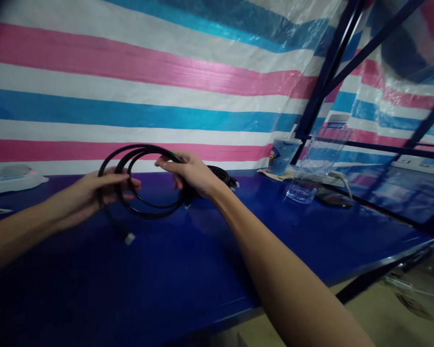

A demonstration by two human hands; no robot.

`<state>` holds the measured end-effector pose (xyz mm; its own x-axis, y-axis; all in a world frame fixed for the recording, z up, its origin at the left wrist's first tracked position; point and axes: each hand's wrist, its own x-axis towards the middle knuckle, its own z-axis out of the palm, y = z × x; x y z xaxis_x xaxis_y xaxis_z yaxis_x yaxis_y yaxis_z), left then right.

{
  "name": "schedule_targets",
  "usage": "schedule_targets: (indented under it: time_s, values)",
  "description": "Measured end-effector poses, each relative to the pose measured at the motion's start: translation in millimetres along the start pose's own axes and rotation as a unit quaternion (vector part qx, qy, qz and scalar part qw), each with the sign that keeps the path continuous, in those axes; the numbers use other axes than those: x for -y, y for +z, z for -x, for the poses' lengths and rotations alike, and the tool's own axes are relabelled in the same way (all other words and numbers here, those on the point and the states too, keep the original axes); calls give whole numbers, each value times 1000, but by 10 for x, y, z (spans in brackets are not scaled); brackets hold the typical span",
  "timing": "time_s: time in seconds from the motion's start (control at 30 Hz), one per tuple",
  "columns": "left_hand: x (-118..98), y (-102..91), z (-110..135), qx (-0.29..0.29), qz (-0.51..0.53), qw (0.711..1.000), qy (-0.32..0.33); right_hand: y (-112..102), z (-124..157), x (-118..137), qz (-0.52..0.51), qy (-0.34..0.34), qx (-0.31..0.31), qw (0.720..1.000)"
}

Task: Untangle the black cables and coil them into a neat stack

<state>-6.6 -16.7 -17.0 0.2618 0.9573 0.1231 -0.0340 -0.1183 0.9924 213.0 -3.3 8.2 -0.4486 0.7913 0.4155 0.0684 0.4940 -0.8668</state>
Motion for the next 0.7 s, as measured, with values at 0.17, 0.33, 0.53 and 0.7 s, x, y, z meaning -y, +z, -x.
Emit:
schedule_targets:
  time_s: [0.17,0.33,0.53,0.7]
  values:
    - [-98,194,91,-31,39,997,56,96,57,38,-41,35,79,995]
    - [-47,181,54,-206,73,970,107,250,35,-74,-118,66,39,990]
    - [-137,79,25,-125,150,980,-21,255,-26,-82,-105,64,13,992]
    - [-437,-152,44,-203,187,956,101,373,-4,-160,-178,84,-54,979]
